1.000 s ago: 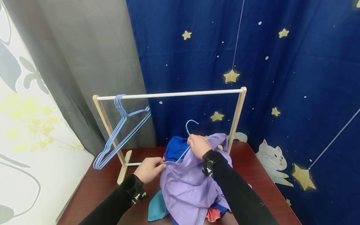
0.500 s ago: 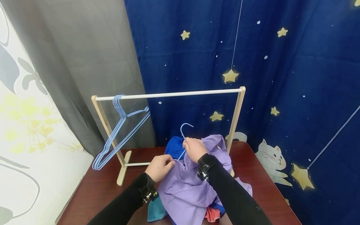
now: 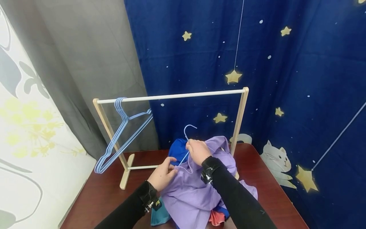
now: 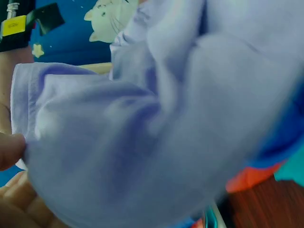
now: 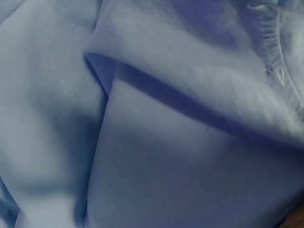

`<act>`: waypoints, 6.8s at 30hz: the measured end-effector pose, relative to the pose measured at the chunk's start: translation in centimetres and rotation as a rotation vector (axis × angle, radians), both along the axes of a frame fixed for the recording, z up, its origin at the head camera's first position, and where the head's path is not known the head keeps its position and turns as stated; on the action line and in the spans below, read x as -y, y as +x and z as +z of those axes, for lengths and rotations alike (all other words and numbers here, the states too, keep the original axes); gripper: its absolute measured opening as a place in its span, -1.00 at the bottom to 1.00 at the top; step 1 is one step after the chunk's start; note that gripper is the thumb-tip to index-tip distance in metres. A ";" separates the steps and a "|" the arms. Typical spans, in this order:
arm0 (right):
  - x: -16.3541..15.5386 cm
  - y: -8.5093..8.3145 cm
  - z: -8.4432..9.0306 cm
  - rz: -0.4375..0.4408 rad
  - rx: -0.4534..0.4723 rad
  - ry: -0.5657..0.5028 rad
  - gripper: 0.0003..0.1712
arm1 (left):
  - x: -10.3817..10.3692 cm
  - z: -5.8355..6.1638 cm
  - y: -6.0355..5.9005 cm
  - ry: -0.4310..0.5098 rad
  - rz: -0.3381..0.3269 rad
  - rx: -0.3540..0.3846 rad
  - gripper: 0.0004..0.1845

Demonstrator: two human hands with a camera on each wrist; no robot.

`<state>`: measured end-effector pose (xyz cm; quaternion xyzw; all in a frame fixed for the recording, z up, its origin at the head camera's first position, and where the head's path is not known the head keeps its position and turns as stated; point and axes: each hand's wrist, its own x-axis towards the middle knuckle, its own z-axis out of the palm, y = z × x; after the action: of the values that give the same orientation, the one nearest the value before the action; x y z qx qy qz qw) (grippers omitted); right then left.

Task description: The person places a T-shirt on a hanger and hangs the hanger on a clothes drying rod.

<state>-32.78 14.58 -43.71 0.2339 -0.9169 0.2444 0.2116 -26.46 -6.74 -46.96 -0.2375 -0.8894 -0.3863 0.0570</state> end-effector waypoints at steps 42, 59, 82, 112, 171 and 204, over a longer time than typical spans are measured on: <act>-8.6 -2.5 0.3 -0.203 0.002 -0.124 -0.75 | 2.8 -3.1 2.4 0.068 0.075 -0.238 -0.72; -11.0 -2.3 -0.2 -0.283 -0.003 -0.158 -0.72 | 3.3 -2.9 2.6 0.134 0.099 -0.288 -0.74; -6.4 1.0 1.7 -0.113 0.056 -0.059 -0.66 | 1.3 0.6 3.8 0.097 0.008 -0.088 -0.76; -11.5 -1.3 9.0 -0.174 0.182 -0.403 -0.44 | -8.4 6.6 4.3 0.147 -0.356 -0.041 -0.77; -17.6 4.3 8.7 -0.229 0.138 -0.435 -0.39 | -13.0 5.5 1.7 -0.114 -0.160 -0.078 -0.70; -3.6 7.3 3.2 0.009 0.167 -0.340 -0.60 | 7.8 2.1 1.2 -0.090 0.234 -0.239 -0.83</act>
<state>-25.53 18.21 -40.50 0.1779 -0.8756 0.4155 0.1702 -25.21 -14.53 -44.86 -0.1787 -0.9144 -0.3056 0.1962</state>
